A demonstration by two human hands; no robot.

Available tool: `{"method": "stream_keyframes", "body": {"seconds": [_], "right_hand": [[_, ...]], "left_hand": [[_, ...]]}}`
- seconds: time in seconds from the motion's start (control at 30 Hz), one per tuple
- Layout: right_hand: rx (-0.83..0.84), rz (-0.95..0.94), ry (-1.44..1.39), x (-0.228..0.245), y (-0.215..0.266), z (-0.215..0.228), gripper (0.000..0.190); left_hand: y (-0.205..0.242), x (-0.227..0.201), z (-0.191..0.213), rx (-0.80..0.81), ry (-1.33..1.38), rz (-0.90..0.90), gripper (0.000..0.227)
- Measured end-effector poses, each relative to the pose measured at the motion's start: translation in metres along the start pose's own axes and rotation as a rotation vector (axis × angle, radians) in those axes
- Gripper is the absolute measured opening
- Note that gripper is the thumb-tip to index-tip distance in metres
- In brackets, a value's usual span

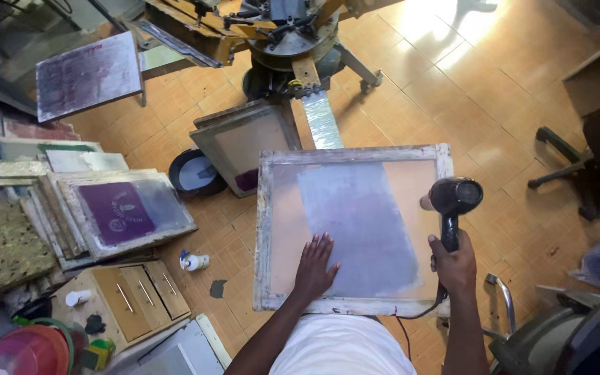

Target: The person uses a hair dryer to dry a framed screen placed on a table. The person holds the hair dryer in the right hand and moves it across the screen surface while occasionally touching the frame with the left hand. The screen appears to be part of a screen-printing setup.

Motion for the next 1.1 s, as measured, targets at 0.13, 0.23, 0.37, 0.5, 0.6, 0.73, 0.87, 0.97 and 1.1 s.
{"method": "stream_keyframes", "body": {"seconds": [0.13, 0.23, 0.37, 0.5, 0.6, 0.73, 0.87, 0.97, 1.1], "right_hand": [[0.003, 0.023, -0.066, -0.004, -0.029, -0.006, 0.017], [0.028, 0.104, 0.156, -0.014, -0.055, -0.011, 0.029], [0.023, 0.176, 0.243, -0.004, -0.074, -0.030, 0.032], [0.093, 0.085, 0.244, 0.043, -0.068, -0.063, 0.037], [0.171, 0.151, 0.178, 0.034, -0.076, -0.098, 0.032], [0.276, 0.167, 0.139, 0.044, -0.069, -0.156, 0.027], [0.402, 0.213, -0.041, 0.056, -0.051, -0.212, 0.027], [0.486, 0.213, -0.104, 0.071, -0.035, -0.247, 0.027], [0.585, 0.257, 0.055, 0.101, -0.012, -0.275, 0.032]], "left_hand": [[0.008, 0.005, 0.003, -0.021, 0.016, 0.009, 0.069], [0.017, 0.013, 0.006, -0.037, 0.047, 0.035, 0.066], [0.034, 0.024, 0.016, -0.045, 0.027, 0.108, 0.064], [0.046, 0.047, 0.001, -0.229, 0.162, 0.034, 0.064], [0.054, 0.059, -0.002, -0.195, 0.246, -0.051, 0.058], [0.067, 0.069, -0.004, -0.159, 0.301, -0.113, 0.058], [0.084, 0.072, -0.001, -0.048, 0.268, -0.137, 0.061], [0.091, 0.079, 0.001, -0.045, 0.288, -0.113, 0.058], [0.100, 0.090, 0.006, -0.222, 0.251, -0.103, 0.057]]}}
Point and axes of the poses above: each hand's wrist, its own y-axis away from the middle knuckle, its own z-axis out of the back of the hand, x = y × z, the point moved 3 cm from there along -y, towards the middle knuckle, and after that the axes turned 13 degrees about z, right-handed, at the moved point
